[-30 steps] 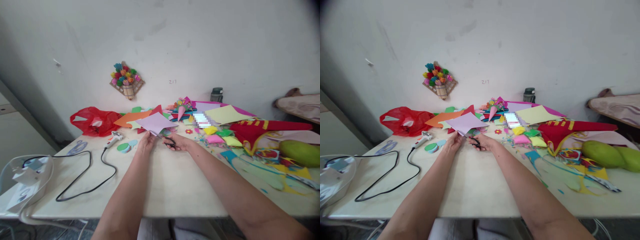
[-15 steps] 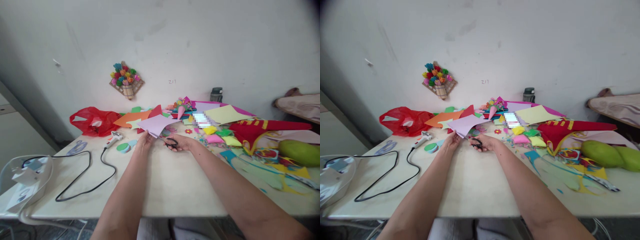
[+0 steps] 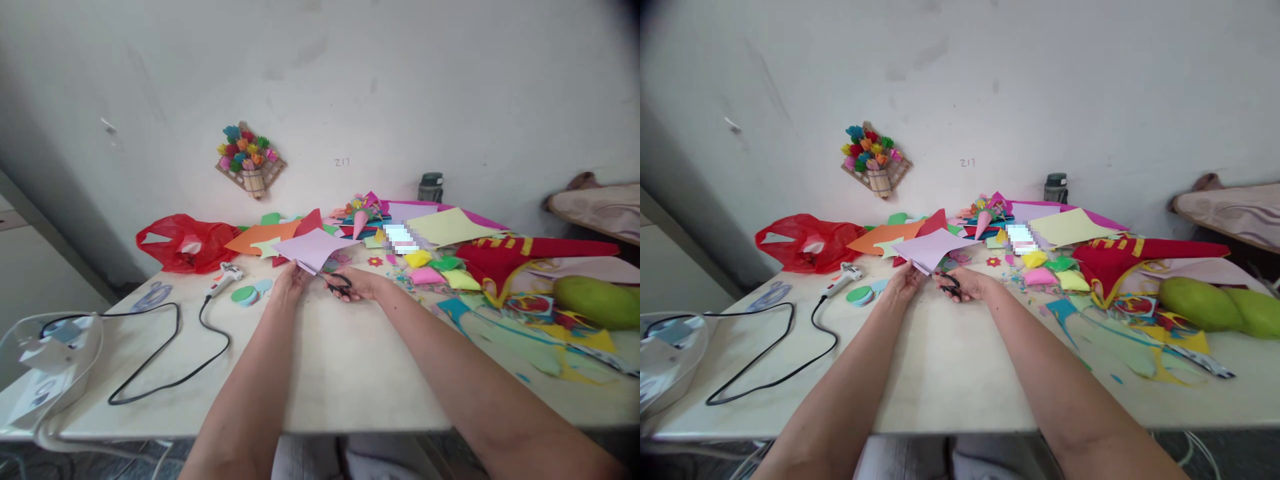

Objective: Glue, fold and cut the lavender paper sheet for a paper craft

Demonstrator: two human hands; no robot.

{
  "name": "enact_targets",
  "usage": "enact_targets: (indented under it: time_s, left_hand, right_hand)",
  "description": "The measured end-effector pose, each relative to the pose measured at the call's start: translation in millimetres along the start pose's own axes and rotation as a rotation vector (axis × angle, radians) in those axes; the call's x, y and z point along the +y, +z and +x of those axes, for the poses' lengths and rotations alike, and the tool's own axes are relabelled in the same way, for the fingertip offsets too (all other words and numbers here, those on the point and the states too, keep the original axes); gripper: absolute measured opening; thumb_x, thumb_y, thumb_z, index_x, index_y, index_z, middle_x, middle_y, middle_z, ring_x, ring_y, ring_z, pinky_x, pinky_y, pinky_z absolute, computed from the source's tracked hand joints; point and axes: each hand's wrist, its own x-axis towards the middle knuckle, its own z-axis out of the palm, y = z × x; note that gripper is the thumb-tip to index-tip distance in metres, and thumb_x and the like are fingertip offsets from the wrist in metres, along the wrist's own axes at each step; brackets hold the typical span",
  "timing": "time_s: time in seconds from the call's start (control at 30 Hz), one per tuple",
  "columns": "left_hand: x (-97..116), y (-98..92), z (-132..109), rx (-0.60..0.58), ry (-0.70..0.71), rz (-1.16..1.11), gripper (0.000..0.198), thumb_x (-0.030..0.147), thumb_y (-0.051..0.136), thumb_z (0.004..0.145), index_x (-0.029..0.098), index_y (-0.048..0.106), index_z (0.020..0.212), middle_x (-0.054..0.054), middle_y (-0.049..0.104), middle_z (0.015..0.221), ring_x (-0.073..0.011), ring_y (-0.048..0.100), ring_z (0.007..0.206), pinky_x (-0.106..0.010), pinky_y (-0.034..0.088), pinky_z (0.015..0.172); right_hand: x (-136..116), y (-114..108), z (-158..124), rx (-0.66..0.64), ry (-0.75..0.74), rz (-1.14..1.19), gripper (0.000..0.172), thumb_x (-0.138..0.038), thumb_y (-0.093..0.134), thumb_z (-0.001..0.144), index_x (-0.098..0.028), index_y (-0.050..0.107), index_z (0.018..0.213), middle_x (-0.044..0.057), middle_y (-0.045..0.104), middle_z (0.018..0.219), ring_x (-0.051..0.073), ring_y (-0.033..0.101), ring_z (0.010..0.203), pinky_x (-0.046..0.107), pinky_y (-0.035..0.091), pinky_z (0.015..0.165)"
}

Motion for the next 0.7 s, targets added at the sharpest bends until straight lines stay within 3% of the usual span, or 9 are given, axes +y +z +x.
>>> enact_targets:
  time_s: [0.7]
  left_hand:
    - [1.8,-2.2,3.4,0.013,-0.015,-0.027,0.010,0.008,0.048,0.078,0.011,0.055,0.074,-0.005,0.063,0.066,-0.0130,0.062,0.060,-0.029,0.053,0.062]
  right_hand:
    - [2.6,-4.4,3.0,0.007,-0.015,-0.015,0.024,-0.037,0.051,0.077,-0.013,0.052,0.077,-0.004,0.050,0.052,0.003,0.041,0.032,0.012,0.019,0.023]
